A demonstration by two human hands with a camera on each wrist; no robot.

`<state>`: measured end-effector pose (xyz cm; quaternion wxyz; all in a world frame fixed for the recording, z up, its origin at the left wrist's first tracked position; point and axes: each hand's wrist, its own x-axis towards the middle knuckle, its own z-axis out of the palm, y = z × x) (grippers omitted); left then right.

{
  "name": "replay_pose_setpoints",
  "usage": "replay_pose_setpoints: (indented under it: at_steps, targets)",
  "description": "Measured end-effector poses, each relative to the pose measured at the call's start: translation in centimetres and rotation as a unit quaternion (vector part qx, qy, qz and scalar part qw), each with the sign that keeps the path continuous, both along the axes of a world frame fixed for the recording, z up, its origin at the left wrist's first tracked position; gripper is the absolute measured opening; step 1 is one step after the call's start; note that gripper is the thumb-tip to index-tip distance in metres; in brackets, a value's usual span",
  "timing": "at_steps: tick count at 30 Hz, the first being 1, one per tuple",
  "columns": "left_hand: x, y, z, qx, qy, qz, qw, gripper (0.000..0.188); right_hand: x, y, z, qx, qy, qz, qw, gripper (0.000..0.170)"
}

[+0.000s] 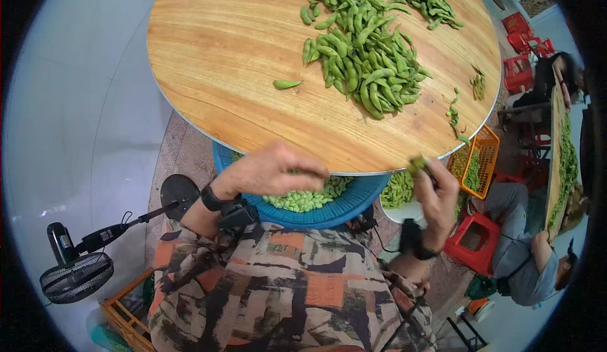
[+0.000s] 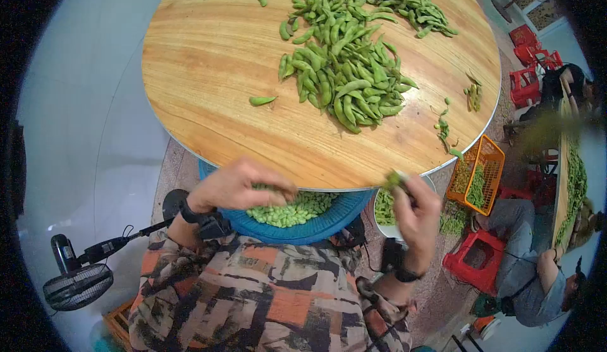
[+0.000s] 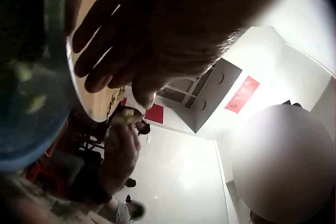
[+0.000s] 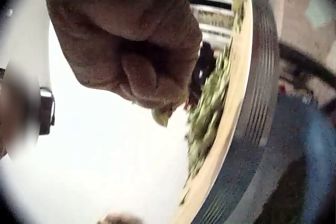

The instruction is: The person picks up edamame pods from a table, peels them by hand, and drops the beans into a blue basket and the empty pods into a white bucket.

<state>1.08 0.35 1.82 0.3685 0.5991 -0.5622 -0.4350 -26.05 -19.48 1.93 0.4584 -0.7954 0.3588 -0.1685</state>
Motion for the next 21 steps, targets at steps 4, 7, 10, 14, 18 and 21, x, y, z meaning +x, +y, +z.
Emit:
replay_pose_setpoints:
  at_steps: [4,7,10,14,18,21]
  targets:
    - [3.8,-1.6,-1.1,-0.097,-0.254,0.266,0.925,0.021,-8.0,-3.3,-2.9,-0.163,0.121,0.021,0.979,0.017]
    - [6.7,-3.1,-3.2,-0.101,-0.408,0.283,0.862,0.019,-8.4,-3.4,-2.8,-0.243,0.202,-0.010,0.949,0.020]
    - [7.2,-3.3,-3.7,-0.130,-0.393,0.264,0.871,0.012,-5.0,-2.0,-2.0,-0.165,0.114,-0.038,0.979,0.024]
    - [2.5,-3.2,-1.4,0.002,0.074,0.298,0.952,0.010,3.1,1.8,-1.5,0.005,-0.082,0.006,0.997,0.025]
    - [-1.3,-3.2,-1.6,0.010,0.304,0.254,0.918,0.015,8.4,4.4,-1.0,0.308,-0.140,0.025,0.941,0.024]
    - [-2.1,-2.9,-2.2,0.013,0.316,0.252,0.915,0.016,9.3,4.8,-1.6,0.457,-0.171,0.082,0.869,0.023]
